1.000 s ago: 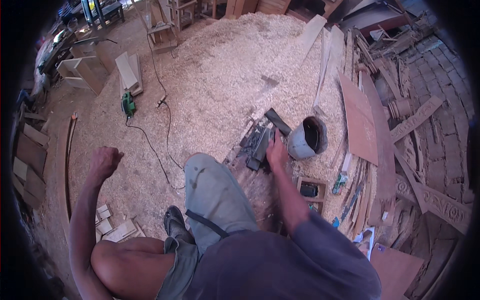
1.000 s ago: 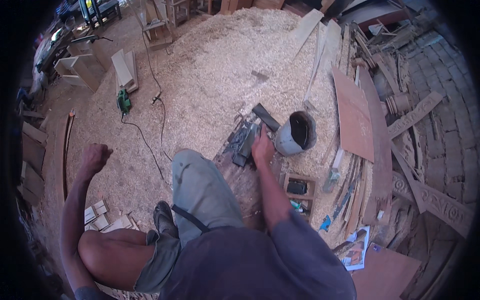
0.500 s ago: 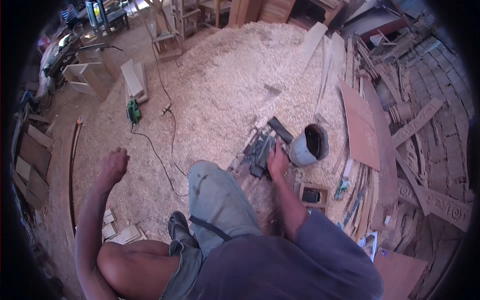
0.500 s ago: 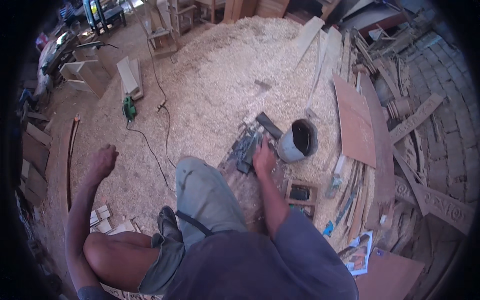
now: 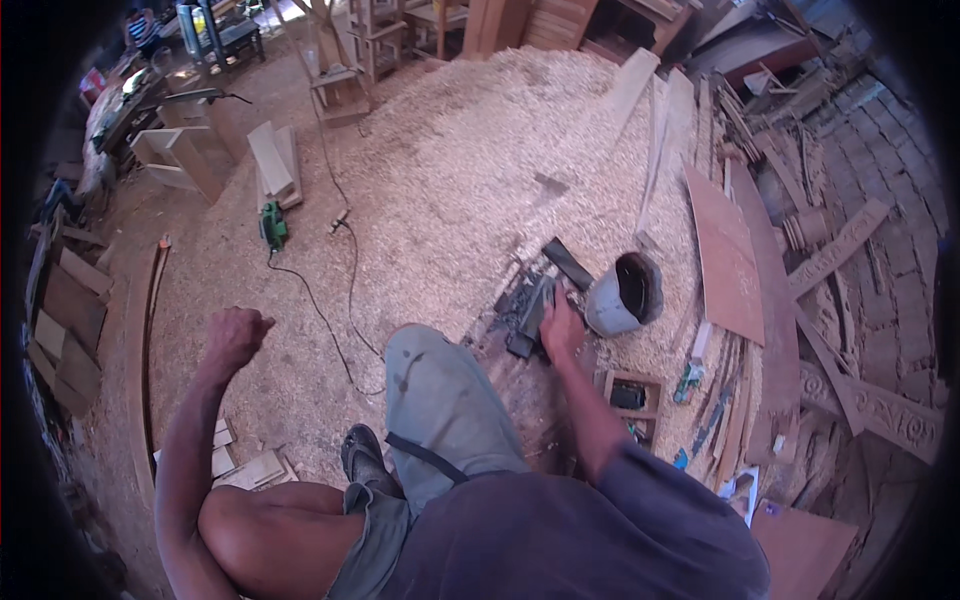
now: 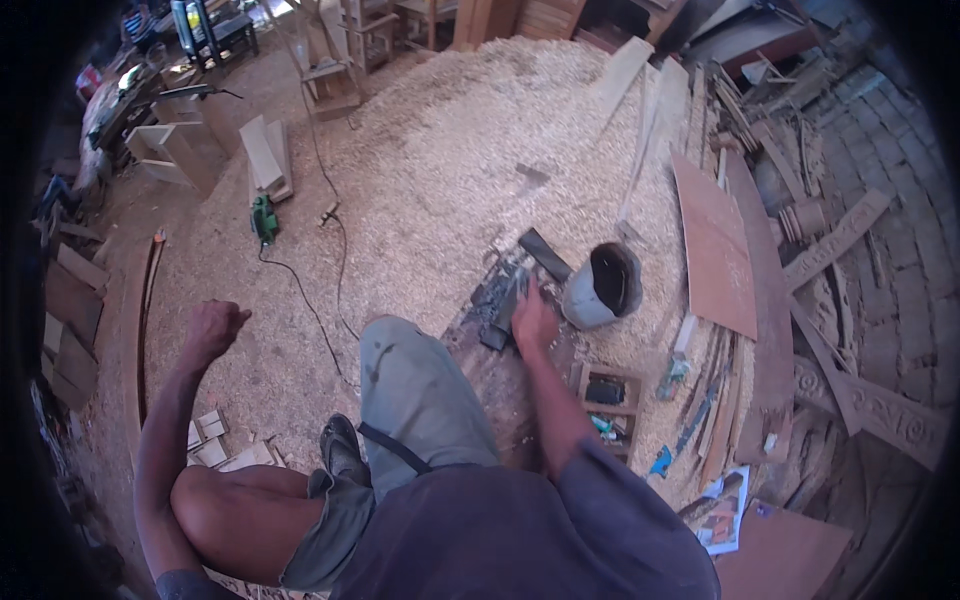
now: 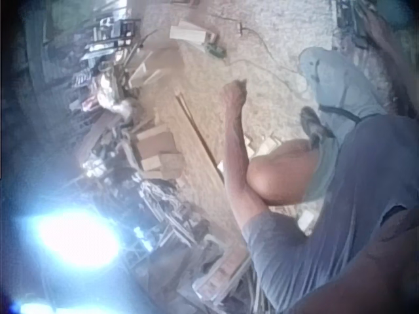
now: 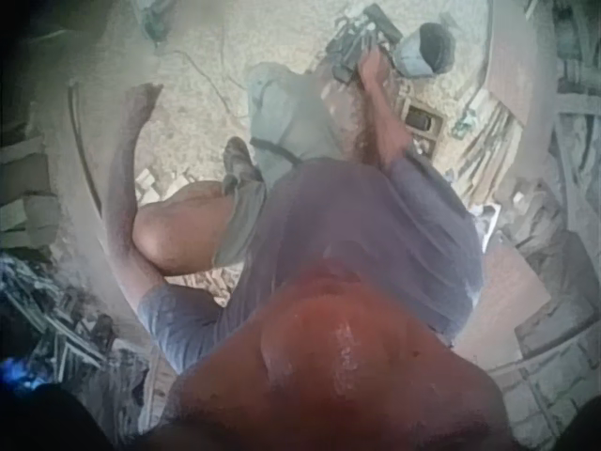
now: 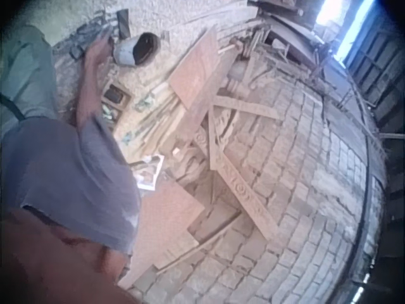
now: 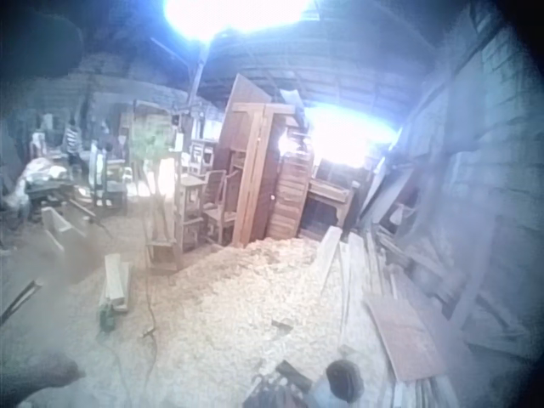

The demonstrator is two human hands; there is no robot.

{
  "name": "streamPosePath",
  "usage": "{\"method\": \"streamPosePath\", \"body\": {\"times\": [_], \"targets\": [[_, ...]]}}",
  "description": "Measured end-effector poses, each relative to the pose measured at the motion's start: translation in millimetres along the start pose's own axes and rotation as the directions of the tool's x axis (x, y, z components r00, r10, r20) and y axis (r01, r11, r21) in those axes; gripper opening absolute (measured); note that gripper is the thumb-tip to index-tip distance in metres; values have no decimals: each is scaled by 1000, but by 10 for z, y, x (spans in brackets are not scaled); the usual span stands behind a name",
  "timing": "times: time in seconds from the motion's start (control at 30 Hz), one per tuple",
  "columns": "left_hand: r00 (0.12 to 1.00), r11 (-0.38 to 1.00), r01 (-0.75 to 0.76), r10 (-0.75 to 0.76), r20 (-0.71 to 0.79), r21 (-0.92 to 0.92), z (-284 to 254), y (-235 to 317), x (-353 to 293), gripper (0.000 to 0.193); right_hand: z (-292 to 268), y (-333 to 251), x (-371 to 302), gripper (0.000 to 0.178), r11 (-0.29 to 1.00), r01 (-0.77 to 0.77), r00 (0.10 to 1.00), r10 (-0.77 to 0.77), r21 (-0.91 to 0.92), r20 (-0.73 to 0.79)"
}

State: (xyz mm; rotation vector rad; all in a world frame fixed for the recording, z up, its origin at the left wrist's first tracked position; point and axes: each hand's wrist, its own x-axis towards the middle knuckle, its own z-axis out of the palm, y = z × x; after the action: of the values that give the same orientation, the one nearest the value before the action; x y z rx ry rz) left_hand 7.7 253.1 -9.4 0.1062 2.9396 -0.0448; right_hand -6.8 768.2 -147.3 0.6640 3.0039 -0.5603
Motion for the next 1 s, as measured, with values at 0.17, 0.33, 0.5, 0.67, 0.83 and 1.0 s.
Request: {"method": "streamPosePath", "body": {"times": [0.17, 0.33, 0.5, 0.67, 0.83, 1.0], "targets": [[989, 992, 48, -63, 131, 115, -47, 23, 23, 40, -11, -67, 38, 50, 1000, -11, 999, 12, 17, -50], [996, 994, -68, 62, -69, -84, 176, -43, -9, 29, 21, 35, -107, 49, 1000, -23, 999, 23, -13, 30], [993, 995, -99, 97, 73, 15, 218, -153, -22, 26, 69, -22, 129, 52, 1000, -22, 997, 23, 22, -80], [973, 998, -28, 16, 229, 47, 56, -9, -36, 29, -1, -54, -121, 56, 998, -68, 994, 69, -16, 79], [982, 997, 22, -35, 187, 73, 57, -77, -10, 26, 55, -50, 238, 53, 999, 39, 987, -42, -19, -155], [996, 996, -80, 81, 37, -43, 73, 50, -61, 19, 63, 69, -130, 51, 1000, -8, 1000, 8, -25, -4]]}}
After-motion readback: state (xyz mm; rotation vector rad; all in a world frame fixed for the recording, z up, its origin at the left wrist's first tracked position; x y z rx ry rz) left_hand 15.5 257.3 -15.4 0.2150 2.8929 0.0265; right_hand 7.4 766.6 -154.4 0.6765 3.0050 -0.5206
